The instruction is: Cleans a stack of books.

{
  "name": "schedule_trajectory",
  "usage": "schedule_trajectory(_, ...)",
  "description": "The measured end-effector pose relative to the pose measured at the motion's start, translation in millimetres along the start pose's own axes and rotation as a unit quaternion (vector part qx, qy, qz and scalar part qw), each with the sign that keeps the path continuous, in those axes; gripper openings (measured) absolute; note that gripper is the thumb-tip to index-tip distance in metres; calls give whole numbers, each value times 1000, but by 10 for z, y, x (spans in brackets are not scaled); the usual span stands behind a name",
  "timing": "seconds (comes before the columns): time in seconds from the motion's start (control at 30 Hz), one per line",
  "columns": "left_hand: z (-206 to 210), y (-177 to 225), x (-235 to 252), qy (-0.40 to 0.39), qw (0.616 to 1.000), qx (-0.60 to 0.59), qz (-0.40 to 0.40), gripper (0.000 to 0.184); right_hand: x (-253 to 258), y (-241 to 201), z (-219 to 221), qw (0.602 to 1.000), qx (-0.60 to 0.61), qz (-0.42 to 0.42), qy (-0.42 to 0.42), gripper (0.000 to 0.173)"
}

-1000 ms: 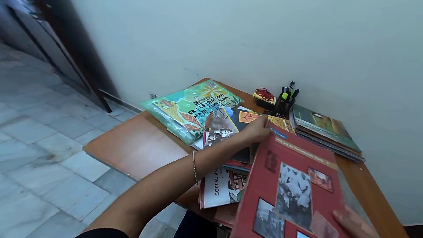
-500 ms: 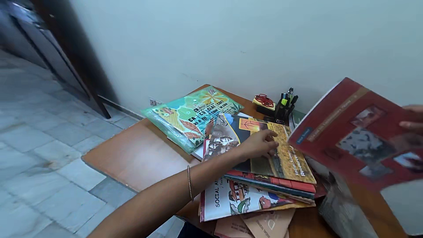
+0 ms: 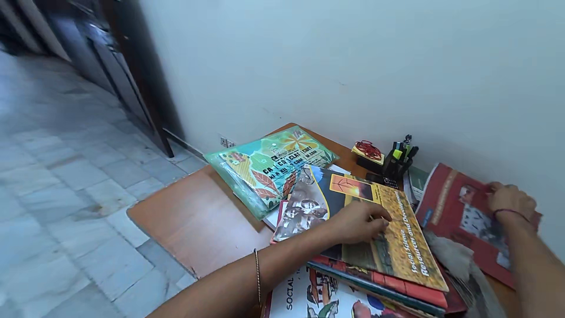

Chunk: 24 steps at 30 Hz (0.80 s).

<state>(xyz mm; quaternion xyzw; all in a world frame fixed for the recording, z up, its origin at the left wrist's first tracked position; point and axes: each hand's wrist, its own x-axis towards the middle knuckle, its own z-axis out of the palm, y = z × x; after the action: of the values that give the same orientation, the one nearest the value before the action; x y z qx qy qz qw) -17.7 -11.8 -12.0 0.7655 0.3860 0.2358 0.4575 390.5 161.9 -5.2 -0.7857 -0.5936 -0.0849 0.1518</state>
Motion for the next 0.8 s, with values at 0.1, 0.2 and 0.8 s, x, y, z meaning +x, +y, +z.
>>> schedule_trajectory(0.1, -16, 9, -5, -3, 1000, 3, -1, 35, -158, -101, 151, 995, 95, -39, 7, 62)
schedule_trajectory(0.2, -3, 25, 13, -4, 1000, 6, -13, 34, -441, -164, 172, 994, 90, -66, -18, 47)
schedule_trajectory(0.8, 44, -13, 10, 23, 999, 36, 8, 27, -1617, 890, 48, 785, 509, 354, -8, 39)
